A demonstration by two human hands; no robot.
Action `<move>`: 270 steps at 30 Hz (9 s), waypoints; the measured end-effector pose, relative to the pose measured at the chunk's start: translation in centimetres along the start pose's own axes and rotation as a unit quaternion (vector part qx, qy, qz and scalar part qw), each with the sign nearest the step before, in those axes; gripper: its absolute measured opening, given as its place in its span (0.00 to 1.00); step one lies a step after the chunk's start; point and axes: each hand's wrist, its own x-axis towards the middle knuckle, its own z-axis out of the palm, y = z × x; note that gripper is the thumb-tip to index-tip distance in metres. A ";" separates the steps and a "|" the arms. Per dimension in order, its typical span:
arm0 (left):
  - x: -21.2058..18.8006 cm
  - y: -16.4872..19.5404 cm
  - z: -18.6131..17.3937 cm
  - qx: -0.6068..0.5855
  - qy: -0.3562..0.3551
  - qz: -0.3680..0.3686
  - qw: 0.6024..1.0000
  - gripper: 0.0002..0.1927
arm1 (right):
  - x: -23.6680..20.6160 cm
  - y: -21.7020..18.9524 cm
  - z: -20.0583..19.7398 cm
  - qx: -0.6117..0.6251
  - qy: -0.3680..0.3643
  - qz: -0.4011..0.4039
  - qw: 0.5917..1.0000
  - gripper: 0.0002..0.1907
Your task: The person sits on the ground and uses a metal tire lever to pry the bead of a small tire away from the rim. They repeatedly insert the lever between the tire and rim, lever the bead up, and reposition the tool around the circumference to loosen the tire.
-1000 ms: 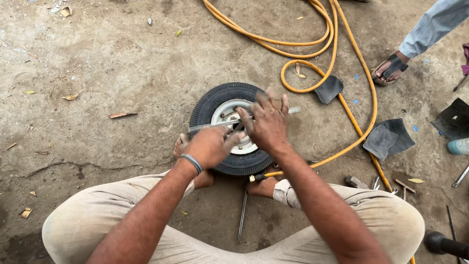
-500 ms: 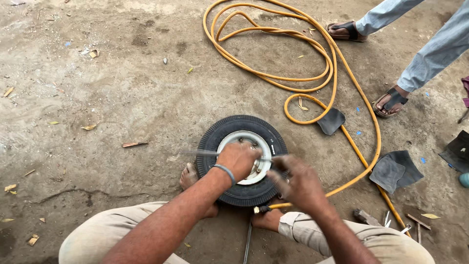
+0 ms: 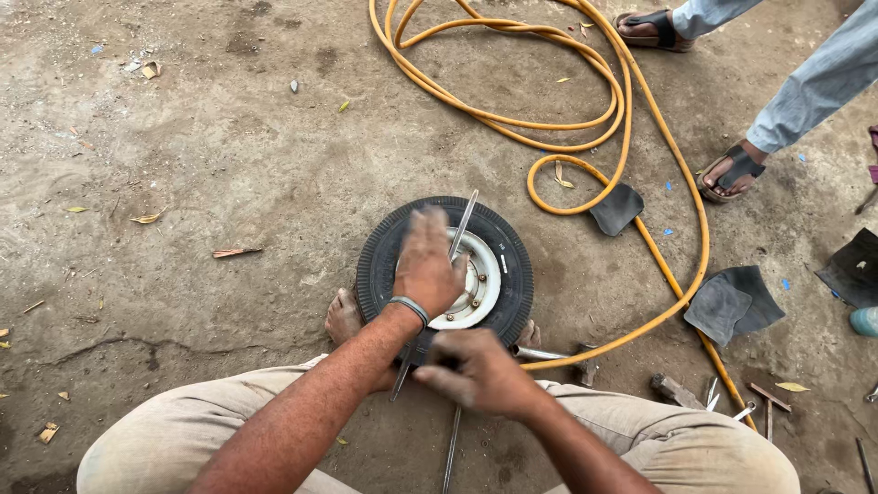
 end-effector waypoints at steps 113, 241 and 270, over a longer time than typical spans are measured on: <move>0.8 1.9 -1.0 -0.002 0.036 0.168 0.985 0.16 | -1.9 -0.2 -4.7 -0.287 -0.211 0.205 0.911 0.25; 13.1 2.3 6.8 0.034 -0.233 0.065 0.970 0.26 | -7.0 4.5 -14.4 -0.207 0.294 0.047 0.932 0.11; 14.2 1.9 11.3 -0.010 -0.037 0.076 0.996 0.64 | -7.8 6.8 -14.6 -0.205 0.310 0.104 0.923 0.08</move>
